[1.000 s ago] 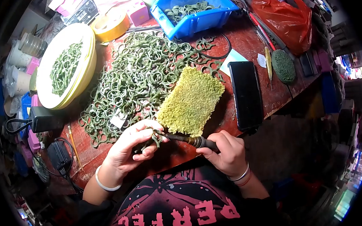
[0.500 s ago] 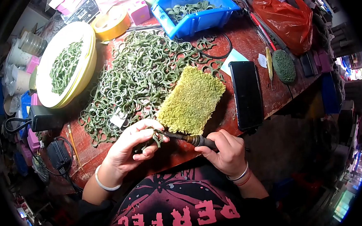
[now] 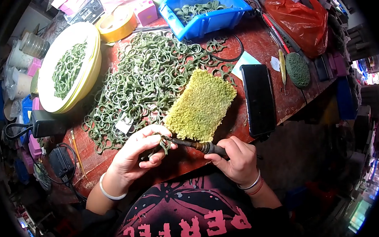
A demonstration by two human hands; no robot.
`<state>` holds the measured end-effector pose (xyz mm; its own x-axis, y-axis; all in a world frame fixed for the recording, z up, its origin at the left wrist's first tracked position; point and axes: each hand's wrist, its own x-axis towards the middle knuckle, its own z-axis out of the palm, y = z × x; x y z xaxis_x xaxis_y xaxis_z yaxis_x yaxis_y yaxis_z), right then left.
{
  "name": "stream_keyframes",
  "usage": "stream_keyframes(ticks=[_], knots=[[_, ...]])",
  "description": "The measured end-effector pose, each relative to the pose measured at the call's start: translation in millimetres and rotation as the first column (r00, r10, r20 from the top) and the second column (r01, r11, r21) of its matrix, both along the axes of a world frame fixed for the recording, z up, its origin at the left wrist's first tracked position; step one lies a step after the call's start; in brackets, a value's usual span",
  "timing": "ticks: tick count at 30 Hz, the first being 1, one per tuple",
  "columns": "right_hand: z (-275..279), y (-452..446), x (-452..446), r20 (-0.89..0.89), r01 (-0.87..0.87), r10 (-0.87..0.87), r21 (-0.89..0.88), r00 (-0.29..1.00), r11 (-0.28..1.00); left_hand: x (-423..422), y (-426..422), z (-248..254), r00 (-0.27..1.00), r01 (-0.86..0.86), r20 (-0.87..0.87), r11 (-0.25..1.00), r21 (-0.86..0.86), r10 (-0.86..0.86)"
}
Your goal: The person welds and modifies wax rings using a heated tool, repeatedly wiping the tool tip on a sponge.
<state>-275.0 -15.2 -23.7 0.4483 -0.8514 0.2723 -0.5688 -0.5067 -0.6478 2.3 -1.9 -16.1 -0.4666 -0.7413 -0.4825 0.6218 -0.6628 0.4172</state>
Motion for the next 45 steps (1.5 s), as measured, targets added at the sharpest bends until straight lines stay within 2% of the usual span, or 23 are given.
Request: stream_keyframes(ticks=[9,11,14,18,21,23,26,27,29,33,39,43,45], knots=[[1.7,1.3,-1.4,0.068,0.023,-0.026,0.055,0.997,0.998,-0.1,-0.4,-0.2,1.000,0.003,-0.013,1.000,-0.010,-0.003],[2.7,1.4,4.2,0.217,0.056,-0.068,0.064,0.974,0.996,-1.7,-0.2,-0.1,1.000,0.001,-0.011,0.999,-0.037,-0.001],[18.9,1.2,26.0,0.263,0.046,-0.076,0.119,0.962,0.992,-4.1,0.9,6.1,0.998,0.019,0.056,0.999,-0.048,-0.017],[26.6,-1.3,54.8,0.431,-0.065,-0.015,0.172,0.902,0.983,-3.8,3.4,-1.2,0.998,0.030,0.060,0.990,-0.140,-0.022],[28.0,-4.8,58.8,0.399,-0.070,0.029,0.088,0.916,0.994,-3.1,4.4,-0.5,0.996,0.022,0.088,0.994,-0.106,-0.013],[35.0,-6.9,61.3,0.405,-0.055,0.035,0.037,0.914,0.998,-2.1,2.6,3.9,0.999,0.012,0.042,0.996,-0.091,-0.009],[37.5,-3.1,57.2,0.269,-0.032,0.060,-0.109,0.961,0.994,-1.7,0.3,6.5,0.998,0.041,0.051,0.998,-0.043,-0.038],[38.1,-1.9,56.0,0.268,-0.032,0.061,-0.110,0.962,0.993,-3.6,1.3,4.5,0.998,0.040,0.050,0.998,-0.044,-0.038],[40.1,-0.6,53.8,0.165,-0.146,0.167,-0.131,0.972,0.981,-9.4,3.6,2.3,0.994,-0.016,0.111,0.998,-0.067,0.023],[38.3,-1.7,54.9,0.156,-0.220,0.250,-0.183,0.956,0.958,-1.7,1.2,7.3,0.988,0.097,0.126,0.994,-0.050,-0.090],[43.2,-1.8,55.6,0.156,-0.241,0.263,-0.149,0.952,0.959,-4.4,1.1,10.5,0.985,0.091,0.152,0.994,-0.059,-0.081],[34.6,-4.7,51.1,0.256,-0.234,0.257,-0.116,0.932,0.965,-1.5,1.6,-0.3,0.998,0.062,0.015,0.994,-0.086,-0.061],[38.7,-1.5,41.4,0.218,-0.129,0.135,-0.042,0.966,0.991,-1.6,0.7,-2.2,0.999,0.000,-0.052,0.998,-0.065,-0.003]])
